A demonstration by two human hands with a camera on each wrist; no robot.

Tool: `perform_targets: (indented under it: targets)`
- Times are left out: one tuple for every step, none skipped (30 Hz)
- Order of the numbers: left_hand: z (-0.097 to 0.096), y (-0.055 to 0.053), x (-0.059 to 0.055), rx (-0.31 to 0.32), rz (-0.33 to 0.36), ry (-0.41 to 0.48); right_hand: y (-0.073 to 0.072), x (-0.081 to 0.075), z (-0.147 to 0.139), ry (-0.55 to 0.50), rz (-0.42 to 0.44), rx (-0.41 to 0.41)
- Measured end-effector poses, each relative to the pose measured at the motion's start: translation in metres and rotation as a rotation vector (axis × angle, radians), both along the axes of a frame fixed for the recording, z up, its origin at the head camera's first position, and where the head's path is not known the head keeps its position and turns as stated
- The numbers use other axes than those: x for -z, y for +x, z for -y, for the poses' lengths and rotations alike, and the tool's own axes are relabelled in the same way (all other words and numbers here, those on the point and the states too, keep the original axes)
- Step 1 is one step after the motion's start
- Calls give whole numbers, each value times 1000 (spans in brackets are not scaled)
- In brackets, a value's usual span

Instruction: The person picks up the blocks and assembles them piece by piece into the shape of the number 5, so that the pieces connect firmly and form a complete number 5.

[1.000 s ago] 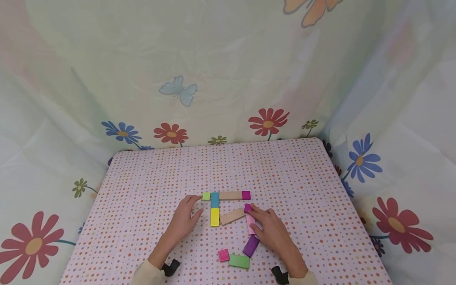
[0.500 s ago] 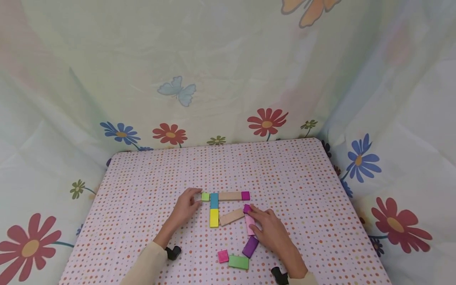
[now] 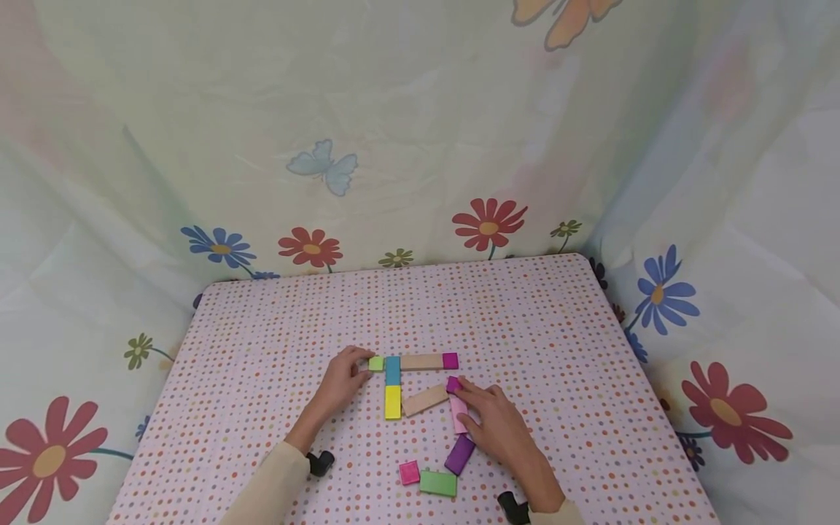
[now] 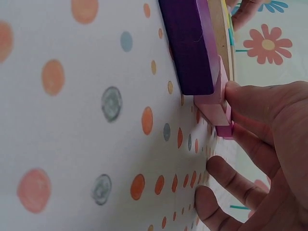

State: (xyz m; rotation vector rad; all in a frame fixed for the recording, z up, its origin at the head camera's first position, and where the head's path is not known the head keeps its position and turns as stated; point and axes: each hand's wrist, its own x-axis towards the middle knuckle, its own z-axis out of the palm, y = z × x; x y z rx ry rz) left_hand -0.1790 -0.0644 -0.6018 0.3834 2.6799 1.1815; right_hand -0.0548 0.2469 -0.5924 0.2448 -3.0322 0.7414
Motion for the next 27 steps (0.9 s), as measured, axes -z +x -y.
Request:
perform_targets:
  targets:
    - [1, 0, 1, -3, -3, -4, 0, 0, 0, -1, -1, 1]
    - [2, 1, 2, -7, -6, -7, 0, 0, 0, -1, -3, 1]
    - [3, 2, 2, -12, -8, -11, 0, 0, 1, -2, -8, 2]
    - [5, 3, 2, -18, -11, -12, 1, 0, 1, -5, -12, 2]
    - [7, 4, 3, -23, -14, -9, 1, 0, 1, -8, -14, 3]
    - [10, 6, 3, -29, -18, -6, 1, 0, 0, -9, -19, 1]
    - [12, 8, 3, -35, -24, 0, 2, -1, 0, -13, -22, 1]
    - [15, 10, 2, -41, -32, 5, 2, -1, 0, -17, -25, 0]
    - [17, 13, 1, -43, -40, 9, 2, -1, 0, -20, -27, -1]
    - [19, 16, 0, -47, -43, 15, 2, -1, 0, -23, -25, -2]
    - [21, 20, 0, -48, -46, 18, 2, -1, 0, -21, -27, -4]
    - [22, 25, -1, -52, -43, 21, 2, -1, -1, -20, -28, -6]
    - [24, 31, -2, -52, -36, 22, 2, -1, -1, -23, -27, -6]
    - [25, 37, -4, -51, -27, 25, 2, -1, -1, -24, -29, -7]
    - [26, 44, -6, -47, -16, 29, 2, -1, -1, -24, -31, -6]
    - [26, 51, -7, -44, -1, 37, 2, -1, -1, -22, -34, -5]
    - [26, 58, -9, -38, 13, 45, 2, 0, -2, -20, -39, -7]
    - [26, 65, -11, -32, 27, 56, 2, 0, -2, -21, -37, -6]
    - [25, 72, -13, -22, 40, 68, 2, 0, -2, -21, -35, -6]
    - [24, 79, -15, -10, 52, 83, 2, 0, -2, -20, -33, -7]
    - [23, 84, -17, 5, 63, 94, 2, 0, -2, -19, -27, -8]
    - [22, 90, -19, 18, 82, 105, 2, 0, -2, -18, -22, -10]
    - [20, 94, -20, 34, 94, 109, 1, 0, -2, -19, -14, -12]
    - [19, 98, -21, 51, 108, 115, 1, 0, -2, -20, -7, -11]
    - [17, 101, -22, 70, 120, 112, 1, 0, -2, -23, -4, -10]
    - [16, 104, -22, 89, 129, 109, 1, 0, -2, -25, -5, -10]
    - [15, 106, -22, 107, 137, 103, 1, 0, -1, -26, -6, -7]
